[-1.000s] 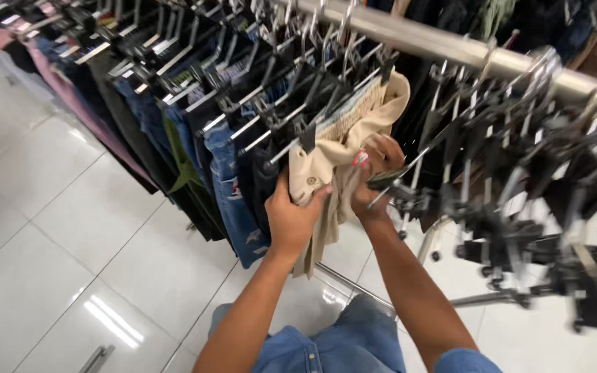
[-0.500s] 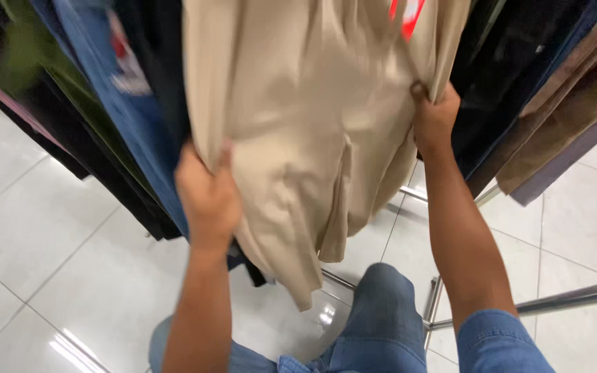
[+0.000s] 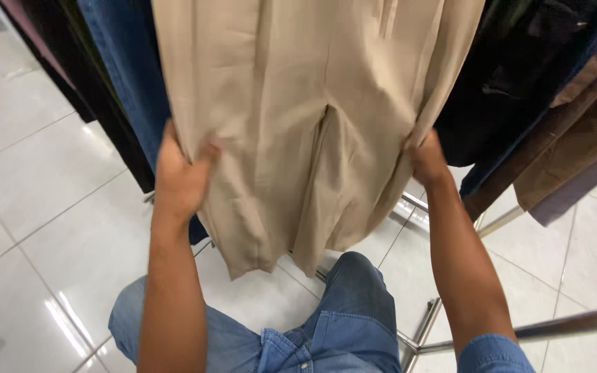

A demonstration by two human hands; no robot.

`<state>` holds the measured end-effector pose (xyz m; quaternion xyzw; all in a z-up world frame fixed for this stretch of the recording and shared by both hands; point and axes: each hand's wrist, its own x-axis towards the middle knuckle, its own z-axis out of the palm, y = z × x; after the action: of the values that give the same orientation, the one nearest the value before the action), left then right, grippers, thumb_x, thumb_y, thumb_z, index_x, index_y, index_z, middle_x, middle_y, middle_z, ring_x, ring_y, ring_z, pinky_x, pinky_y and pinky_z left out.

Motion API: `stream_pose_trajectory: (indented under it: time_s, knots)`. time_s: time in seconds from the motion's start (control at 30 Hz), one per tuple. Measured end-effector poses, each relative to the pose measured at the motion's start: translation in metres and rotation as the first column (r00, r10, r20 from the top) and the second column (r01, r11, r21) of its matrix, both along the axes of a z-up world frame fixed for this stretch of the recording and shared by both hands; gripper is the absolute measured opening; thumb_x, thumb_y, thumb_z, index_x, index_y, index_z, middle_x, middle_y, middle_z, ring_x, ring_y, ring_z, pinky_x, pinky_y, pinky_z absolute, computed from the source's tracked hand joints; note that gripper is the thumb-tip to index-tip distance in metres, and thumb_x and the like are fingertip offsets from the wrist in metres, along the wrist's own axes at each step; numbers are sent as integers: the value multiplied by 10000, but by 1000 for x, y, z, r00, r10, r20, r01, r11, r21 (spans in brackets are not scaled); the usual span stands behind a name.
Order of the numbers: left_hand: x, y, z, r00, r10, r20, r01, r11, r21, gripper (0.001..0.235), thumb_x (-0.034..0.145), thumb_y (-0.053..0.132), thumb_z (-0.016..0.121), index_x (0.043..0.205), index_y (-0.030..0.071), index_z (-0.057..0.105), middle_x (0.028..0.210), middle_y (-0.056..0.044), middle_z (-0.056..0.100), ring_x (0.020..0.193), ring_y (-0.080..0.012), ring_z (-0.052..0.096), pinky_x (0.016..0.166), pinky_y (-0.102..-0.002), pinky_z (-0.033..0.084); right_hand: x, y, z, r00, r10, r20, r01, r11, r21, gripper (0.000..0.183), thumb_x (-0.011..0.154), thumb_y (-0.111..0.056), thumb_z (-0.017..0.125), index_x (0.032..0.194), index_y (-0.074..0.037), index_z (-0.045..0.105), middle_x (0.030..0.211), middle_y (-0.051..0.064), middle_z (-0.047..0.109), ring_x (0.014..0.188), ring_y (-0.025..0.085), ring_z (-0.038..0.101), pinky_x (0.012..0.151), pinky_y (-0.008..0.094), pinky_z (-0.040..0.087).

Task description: The person picks up clothing items from a cart, places them on hangers, and then hangs the clothes on a rack in a store.

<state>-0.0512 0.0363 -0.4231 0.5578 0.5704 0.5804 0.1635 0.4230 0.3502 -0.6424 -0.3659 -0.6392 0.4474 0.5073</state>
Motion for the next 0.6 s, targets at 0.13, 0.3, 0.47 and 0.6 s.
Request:
stream_pose_trajectory:
  time_s: [0.13,0.3,0.47,0.6]
  knots:
    - [9,-12,-45,995,-42,-85,17,962,-271,605,727,230,900,1236,-8,675,1070,-255,738,1041,-436,706,922,-562,522,-92,-158,125,927,163,337,-130,984,-118,792,610,-164,973,1304,33,646,1247,244,689,1143,379,626,1058,565,481]
    - [-7,-24,-82,992,-1,127,28,978,-207,392,982,142,622,1366,62,641,1114,-211,725,1058,-317,684,936,-527,516,-80,-93,49,897,-432,-96,438,836,329,317,976,30,611,1265,-69,693,1057,112,691,986,218,610,955,486,490]
    - [-33,-33,-108,986,71,153,-74,997,15,347,1063,89,574,1409,92,595,1196,-111,684,1080,-224,612,1021,-471,490,-58,-82,26,861,-495,-116,485,732,479,414,925,102,584,1310,-36,643,1148,200,666,1139,307,622,1051,512,428]
    - [-42,-35,-121,987,98,128,-103,994,36,330,1051,134,640,1374,77,605,1194,-137,676,1095,-230,596,1017,-472,489,-54,-79,30,746,-622,-239,655,617,436,723,985,55,721,1588,-122,364,1548,186,485,1453,280,470,1252,483,250]
